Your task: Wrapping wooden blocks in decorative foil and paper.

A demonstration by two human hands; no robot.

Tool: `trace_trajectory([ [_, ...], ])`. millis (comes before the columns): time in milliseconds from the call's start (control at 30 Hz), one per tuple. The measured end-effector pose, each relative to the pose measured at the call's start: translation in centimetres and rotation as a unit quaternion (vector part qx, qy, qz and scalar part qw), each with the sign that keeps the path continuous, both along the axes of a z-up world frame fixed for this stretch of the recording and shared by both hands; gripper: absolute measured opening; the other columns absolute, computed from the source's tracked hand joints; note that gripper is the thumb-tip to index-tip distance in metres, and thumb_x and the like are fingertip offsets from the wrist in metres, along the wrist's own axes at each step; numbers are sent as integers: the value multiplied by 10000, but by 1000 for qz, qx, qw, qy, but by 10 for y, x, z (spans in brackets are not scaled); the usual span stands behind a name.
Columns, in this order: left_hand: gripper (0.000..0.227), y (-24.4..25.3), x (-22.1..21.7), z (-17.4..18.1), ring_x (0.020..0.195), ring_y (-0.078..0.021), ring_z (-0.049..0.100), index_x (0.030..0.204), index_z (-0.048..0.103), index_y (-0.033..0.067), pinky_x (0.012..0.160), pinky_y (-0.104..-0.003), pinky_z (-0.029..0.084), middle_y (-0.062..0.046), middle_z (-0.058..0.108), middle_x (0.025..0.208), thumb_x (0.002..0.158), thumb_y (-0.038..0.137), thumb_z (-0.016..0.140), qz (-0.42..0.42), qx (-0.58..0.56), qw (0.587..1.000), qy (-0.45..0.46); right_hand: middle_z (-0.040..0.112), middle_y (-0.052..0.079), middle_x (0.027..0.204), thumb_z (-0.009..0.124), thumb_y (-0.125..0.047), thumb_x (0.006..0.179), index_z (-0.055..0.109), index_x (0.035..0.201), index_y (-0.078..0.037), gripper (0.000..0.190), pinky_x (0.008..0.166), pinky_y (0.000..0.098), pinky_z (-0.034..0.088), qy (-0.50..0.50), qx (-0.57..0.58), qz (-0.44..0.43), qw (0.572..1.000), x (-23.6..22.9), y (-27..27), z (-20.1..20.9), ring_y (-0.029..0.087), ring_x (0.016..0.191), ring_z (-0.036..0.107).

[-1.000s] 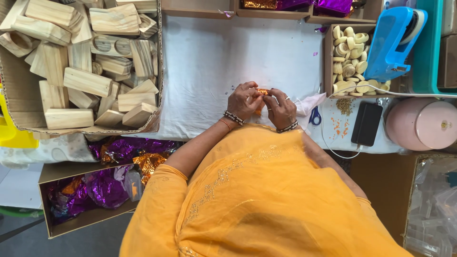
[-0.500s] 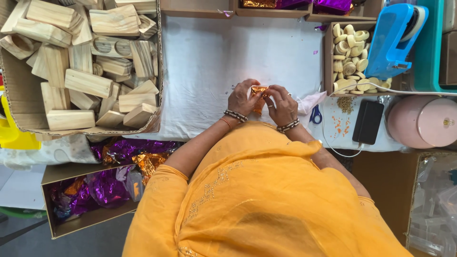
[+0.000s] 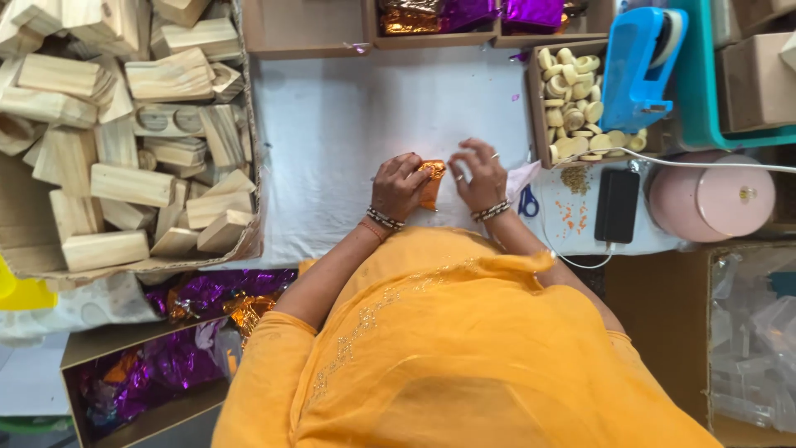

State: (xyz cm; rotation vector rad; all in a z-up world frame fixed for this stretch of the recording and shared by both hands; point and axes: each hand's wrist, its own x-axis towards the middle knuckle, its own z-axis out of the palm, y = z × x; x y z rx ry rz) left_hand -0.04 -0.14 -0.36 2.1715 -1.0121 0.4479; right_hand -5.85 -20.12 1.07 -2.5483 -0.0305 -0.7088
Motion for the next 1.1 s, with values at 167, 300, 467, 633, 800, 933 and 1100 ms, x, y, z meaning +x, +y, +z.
trace_trajectory([
  [167, 124, -1, -3, -6, 1105, -227, 638, 994, 743, 143, 926, -422, 512, -19, 666, 1094, 876, 174, 766, 0, -11, 1000, 12, 673, 85, 1174, 757, -64, 905, 707, 989, -109, 108, 962, 428, 524, -17, 26, -150, 988, 7, -79, -12, 297, 1136, 636],
  [300, 97, -1, -4, -6, 1090, -219, 647, 964, 737, 150, 919, -418, 514, 2, 673, 1070, 875, 168, 773, 12, -16, 1000, 24, 715, 79, 1081, 744, -74, 940, 712, 978, -78, 50, 958, 411, 517, -61, 85, -291, 951, -4, -164, -31, 288, 1055, 662],
  [467, 115, 0, -8, -4, 1077, -227, 646, 972, 742, 145, 892, -414, 510, -8, 676, 1079, 865, 165, 781, 18, -15, 999, 35, 704, 86, 1019, 727, -123, 916, 731, 958, -93, 51, 851, 390, 546, -74, 122, -449, 882, -22, -260, -27, 254, 930, 698],
  [633, 149, 0, -12, 1, 1071, -235, 647, 978, 746, 141, 887, -414, 512, -18, 674, 1080, 836, 159, 786, 21, -13, 999, 34, 696, 97, 1025, 742, -134, 932, 713, 1008, -72, 102, 826, 408, 546, -62, 83, -468, 878, -31, -326, -38, 268, 911, 697],
  [800, 156, 0, -16, -1, 1091, -242, 649, 980, 739, 137, 907, -422, 526, -28, 675, 1096, 839, 167, 797, 36, -3, 999, 28, 691, 115, 1059, 756, -202, 948, 733, 1043, -73, 162, 864, 395, 536, 50, 102, -426, 897, -18, -348, -35, 264, 954, 698],
  [933, 163, 0, -18, -1, 1088, -246, 651, 989, 742, 131, 903, -422, 532, -30, 675, 1097, 839, 161, 799, 43, -1, 998, 38, 696, 140, 1019, 801, -209, 923, 773, 1000, -72, 159, 842, 427, 529, 70, 69, -395, 913, -10, -371, -47, 292, 929, 680],
  [1100, 161, 0, -18, 1, 1089, -256, 657, 984, 735, 121, 889, -406, 555, -45, 678, 1113, 836, 149, 792, 38, 5, 998, 44, 740, 30, 811, 814, -196, 933, 752, 907, -49, 162, 645, 330, 517, 93, 270, -367, 885, -2, -388, -55, 132, 700, 652],
])
